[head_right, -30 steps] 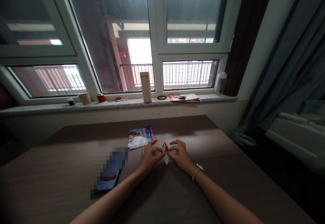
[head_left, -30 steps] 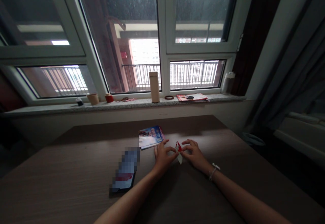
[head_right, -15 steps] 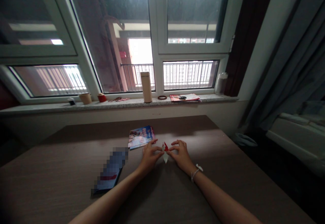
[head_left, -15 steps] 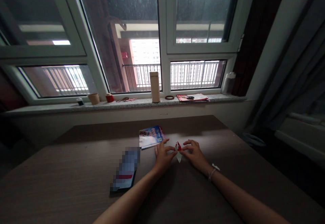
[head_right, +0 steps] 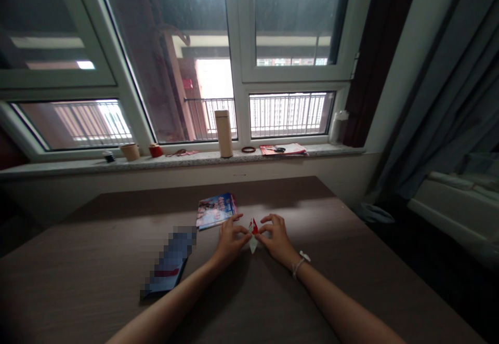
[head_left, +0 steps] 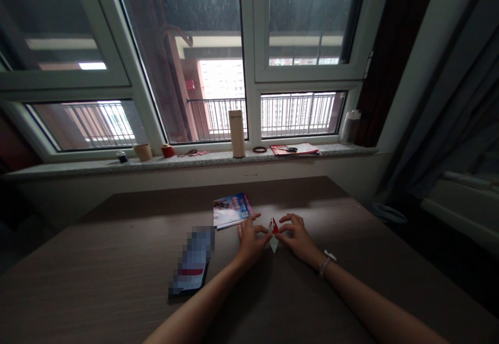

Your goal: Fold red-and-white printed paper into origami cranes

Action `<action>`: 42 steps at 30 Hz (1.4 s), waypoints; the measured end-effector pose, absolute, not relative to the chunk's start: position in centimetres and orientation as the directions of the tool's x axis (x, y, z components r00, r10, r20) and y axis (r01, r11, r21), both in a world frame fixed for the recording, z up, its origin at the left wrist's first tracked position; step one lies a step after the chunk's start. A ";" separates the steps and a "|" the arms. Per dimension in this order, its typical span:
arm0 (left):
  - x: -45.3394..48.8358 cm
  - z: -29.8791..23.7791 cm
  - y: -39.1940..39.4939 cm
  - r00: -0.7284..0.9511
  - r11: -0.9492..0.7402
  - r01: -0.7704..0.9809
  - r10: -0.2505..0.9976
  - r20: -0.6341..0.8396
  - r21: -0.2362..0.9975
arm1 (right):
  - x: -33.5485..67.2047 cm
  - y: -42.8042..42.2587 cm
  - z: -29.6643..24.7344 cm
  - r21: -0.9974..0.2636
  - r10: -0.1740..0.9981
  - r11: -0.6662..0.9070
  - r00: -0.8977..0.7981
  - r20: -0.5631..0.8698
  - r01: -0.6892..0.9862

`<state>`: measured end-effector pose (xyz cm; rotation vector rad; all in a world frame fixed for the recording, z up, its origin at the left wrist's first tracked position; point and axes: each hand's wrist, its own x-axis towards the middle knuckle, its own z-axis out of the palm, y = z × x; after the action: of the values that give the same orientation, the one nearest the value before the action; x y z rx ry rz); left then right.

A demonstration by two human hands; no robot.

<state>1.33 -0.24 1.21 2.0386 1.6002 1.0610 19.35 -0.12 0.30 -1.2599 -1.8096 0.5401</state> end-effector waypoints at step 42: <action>1.1 0.8 -0.2 0.061 -0.335 0.635 0.920 0.388 0.696 | 20.5 1.0 -0.9 -0.742 0.916 0.375 -0.098 0.390 0.555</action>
<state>1.11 -0.17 0.75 2.0053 1.5586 1.1607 20.46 1.04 -0.87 -1.2930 -1.7736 0.5260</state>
